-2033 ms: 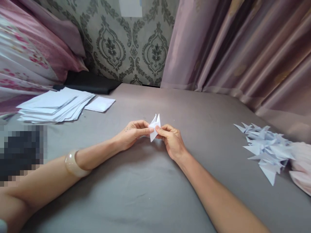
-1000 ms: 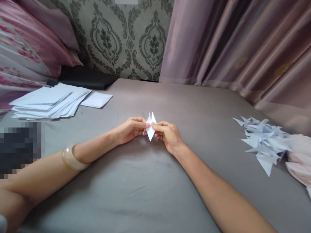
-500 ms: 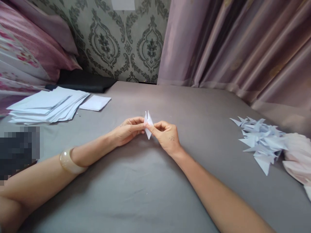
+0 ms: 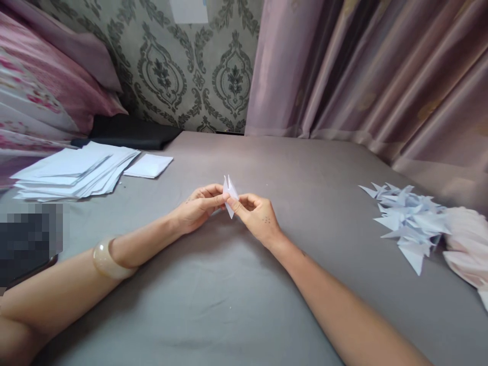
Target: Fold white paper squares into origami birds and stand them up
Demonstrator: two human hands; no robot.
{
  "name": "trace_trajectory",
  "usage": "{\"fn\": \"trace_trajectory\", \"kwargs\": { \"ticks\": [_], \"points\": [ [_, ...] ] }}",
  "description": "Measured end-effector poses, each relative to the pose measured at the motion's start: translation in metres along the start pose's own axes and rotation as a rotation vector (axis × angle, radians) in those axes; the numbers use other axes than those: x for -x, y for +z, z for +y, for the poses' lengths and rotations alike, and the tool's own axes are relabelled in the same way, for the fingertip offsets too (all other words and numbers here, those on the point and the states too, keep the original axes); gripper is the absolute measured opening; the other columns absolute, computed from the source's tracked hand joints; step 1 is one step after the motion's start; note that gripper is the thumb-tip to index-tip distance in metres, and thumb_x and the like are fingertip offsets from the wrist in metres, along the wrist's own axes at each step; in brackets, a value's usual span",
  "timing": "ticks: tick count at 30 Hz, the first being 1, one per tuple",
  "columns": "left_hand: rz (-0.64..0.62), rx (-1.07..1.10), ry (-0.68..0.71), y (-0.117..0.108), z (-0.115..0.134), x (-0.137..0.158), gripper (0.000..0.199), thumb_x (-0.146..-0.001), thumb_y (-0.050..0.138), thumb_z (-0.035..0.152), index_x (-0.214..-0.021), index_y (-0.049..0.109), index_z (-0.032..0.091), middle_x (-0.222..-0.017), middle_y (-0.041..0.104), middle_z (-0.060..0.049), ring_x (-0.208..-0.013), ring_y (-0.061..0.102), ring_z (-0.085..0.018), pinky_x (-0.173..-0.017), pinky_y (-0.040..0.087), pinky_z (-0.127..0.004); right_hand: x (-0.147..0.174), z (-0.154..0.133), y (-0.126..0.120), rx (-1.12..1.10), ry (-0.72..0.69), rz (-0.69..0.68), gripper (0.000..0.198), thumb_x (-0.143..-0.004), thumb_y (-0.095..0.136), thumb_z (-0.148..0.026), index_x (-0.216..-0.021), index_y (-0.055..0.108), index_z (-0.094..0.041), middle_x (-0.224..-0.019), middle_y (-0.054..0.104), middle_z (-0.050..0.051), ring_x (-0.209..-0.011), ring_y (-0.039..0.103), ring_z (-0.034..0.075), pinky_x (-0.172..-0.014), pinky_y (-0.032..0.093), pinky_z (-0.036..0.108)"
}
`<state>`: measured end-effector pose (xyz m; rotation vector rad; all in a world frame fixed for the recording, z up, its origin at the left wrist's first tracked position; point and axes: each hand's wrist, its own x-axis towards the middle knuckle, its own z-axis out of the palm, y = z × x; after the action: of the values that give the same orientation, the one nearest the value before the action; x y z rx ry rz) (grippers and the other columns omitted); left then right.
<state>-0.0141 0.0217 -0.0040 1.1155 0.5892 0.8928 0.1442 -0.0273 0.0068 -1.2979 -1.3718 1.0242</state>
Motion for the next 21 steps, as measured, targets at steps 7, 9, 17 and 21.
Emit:
{"fn": "trace_trajectory", "kwargs": {
  "ticks": [7, 9, 17, 21],
  "points": [
    [-0.021, 0.052, 0.016, 0.004, 0.001, 0.002, 0.015, -0.078, 0.071, 0.029, -0.080, 0.067, 0.015, -0.074, 0.066, -0.001, -0.069, 0.060, -0.011, -0.073, 0.045, -0.027, 0.002, 0.001, 0.001, 0.162, -0.029, 0.001, 0.040, -0.078, 0.063, -0.050, -0.054, 0.061, -0.019, -0.055, 0.060, 0.000, -0.051, 0.048, 0.011, -0.054, 0.036, 0.026],
    [-0.020, 0.051, 0.022, 0.005, 0.001, 0.002, 0.017, -0.076, 0.073, 0.029, -0.084, 0.068, 0.014, -0.079, 0.066, -0.002, -0.074, 0.060, -0.012, -0.075, 0.045, -0.027, 0.002, 0.002, 0.002, 0.148, -0.028, 0.019, 0.041, -0.078, 0.063, -0.051, -0.054, 0.059, -0.018, -0.054, 0.058, -0.001, -0.050, 0.045, 0.010, -0.052, 0.034, 0.025],
    [0.039, 0.035, 0.040, 0.004, -0.001, 0.001, 0.018, -0.071, 0.076, 0.029, -0.075, 0.069, 0.014, -0.072, 0.065, -0.001, -0.068, 0.058, -0.011, -0.072, 0.044, -0.027, 0.006, 0.001, 0.007, 0.134, 0.001, -0.003, 0.033, -0.075, 0.067, -0.043, -0.055, 0.056, -0.018, -0.055, 0.056, -0.001, -0.051, 0.044, 0.010, -0.051, 0.034, 0.026],
    [0.042, -0.045, 0.033, 0.005, 0.003, 0.003, 0.020, -0.072, 0.076, 0.033, -0.077, 0.071, 0.014, -0.076, 0.068, -0.003, -0.072, 0.059, -0.012, -0.075, 0.043, -0.027, 0.003, -0.008, -0.006, 0.043, -0.039, -0.034, 0.018, -0.076, 0.065, -0.037, -0.080, 0.069, -0.020, -0.072, 0.065, 0.001, -0.066, 0.056, 0.014, -0.062, 0.043, 0.027]
  ]
}}
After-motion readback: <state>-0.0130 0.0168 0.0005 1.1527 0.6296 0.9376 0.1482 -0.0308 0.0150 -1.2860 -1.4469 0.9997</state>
